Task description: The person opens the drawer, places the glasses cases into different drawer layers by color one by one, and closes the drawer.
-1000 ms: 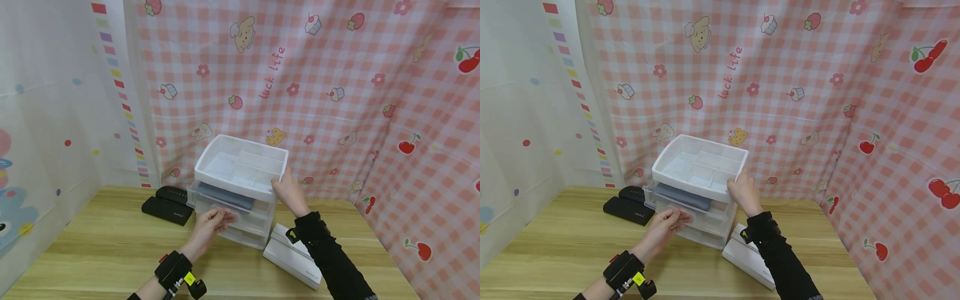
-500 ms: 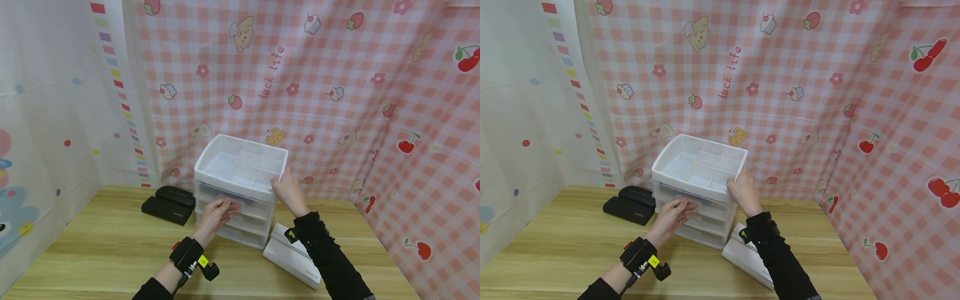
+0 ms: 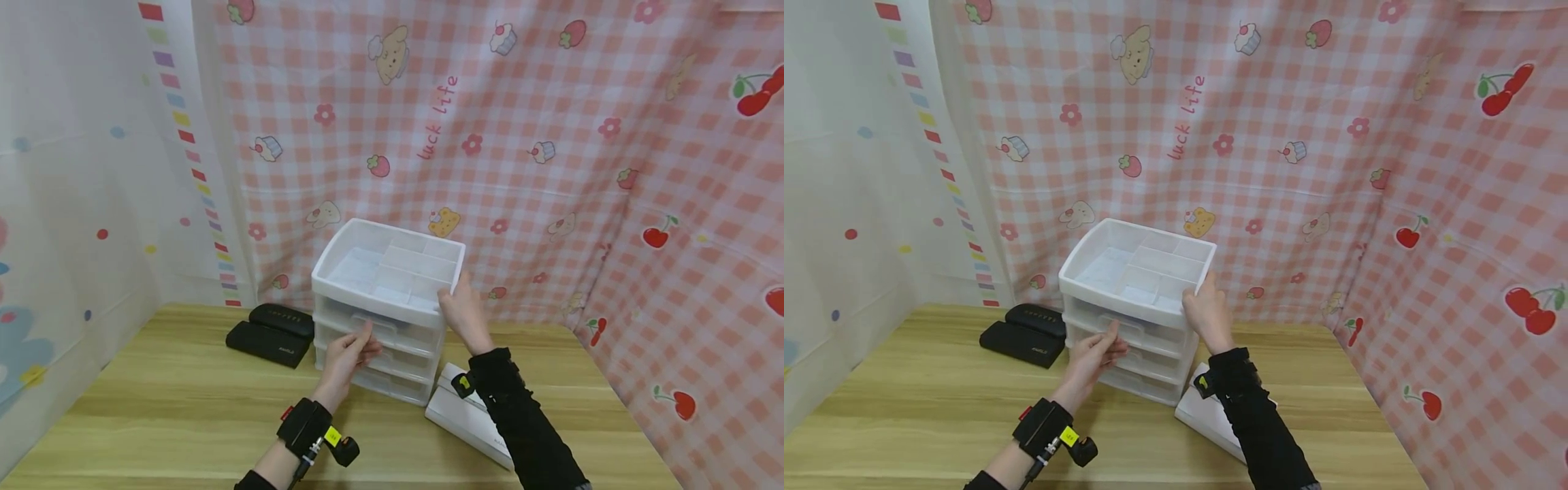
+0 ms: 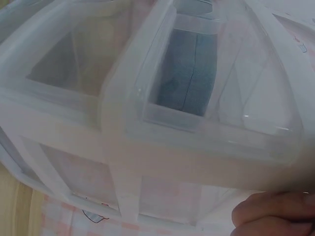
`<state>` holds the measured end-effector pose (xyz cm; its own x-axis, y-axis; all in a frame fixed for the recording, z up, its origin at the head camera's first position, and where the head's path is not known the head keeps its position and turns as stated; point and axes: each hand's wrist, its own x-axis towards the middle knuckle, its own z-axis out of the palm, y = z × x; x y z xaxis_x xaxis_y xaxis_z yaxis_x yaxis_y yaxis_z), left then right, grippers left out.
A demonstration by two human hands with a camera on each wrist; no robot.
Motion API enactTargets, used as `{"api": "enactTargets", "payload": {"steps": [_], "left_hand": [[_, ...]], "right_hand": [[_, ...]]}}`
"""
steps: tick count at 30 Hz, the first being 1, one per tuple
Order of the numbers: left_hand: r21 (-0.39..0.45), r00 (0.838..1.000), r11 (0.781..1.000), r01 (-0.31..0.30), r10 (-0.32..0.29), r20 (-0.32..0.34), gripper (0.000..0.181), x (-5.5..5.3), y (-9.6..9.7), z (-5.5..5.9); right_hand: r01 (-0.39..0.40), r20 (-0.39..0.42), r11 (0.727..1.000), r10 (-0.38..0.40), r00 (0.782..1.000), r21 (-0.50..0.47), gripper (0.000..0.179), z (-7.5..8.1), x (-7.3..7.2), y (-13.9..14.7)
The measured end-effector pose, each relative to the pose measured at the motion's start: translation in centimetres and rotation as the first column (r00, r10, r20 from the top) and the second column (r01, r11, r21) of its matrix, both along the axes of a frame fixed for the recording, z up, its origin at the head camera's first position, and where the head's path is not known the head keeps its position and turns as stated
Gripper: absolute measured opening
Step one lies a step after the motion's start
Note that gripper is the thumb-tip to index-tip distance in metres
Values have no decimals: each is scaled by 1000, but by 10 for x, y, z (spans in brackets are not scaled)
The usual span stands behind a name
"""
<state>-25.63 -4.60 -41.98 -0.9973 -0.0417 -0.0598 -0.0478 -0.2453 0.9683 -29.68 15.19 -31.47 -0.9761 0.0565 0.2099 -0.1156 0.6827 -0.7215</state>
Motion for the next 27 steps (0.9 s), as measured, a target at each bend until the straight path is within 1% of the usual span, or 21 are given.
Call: {"api": "enactTargets", "payload": {"steps": [2, 5, 7, 9, 13, 16, 22, 27], "left_hand": [[-12, 999, 999, 30, -30, 29, 41, 6, 1, -6], [-6, 993, 997, 74, -73, 87, 47, 12, 1, -15], [5, 990, 996, 86, -86, 111, 52, 14, 1, -20], [10, 989, 996, 86, -86, 122, 57, 15, 1, -24], [12, 989, 997, 79, -79, 121, 60, 14, 0, -30], [41, 992, 997, 61, -66, 109, 59, 14, 0, -31], [126, 997, 992, 7, -16, 72, 55, 13, 1, -29], [159, 998, 987, 1, -13, 69, 55, 13, 0, -29]], "right_hand": [[5, -5, 1000, -5, 1000, -8, 55, -1, 0, -2], [15, -13, 1000, -15, 1000, -6, 53, -1, 0, -3], [20, -14, 1000, -20, 1000, -9, 52, -2, 0, -3], [18, -12, 1000, -18, 1000, -16, 51, -2, 0, -3], [10, -11, 1000, -10, 1000, -27, 52, -2, 0, -2], [5, -14, 1000, -5, 1000, -30, 52, -2, 0, -1], [7, -16, 999, -8, 1000, -36, 52, -2, -1, -2], [14, -21, 1000, -15, 1000, -23, 51, -4, -1, -2]]}}
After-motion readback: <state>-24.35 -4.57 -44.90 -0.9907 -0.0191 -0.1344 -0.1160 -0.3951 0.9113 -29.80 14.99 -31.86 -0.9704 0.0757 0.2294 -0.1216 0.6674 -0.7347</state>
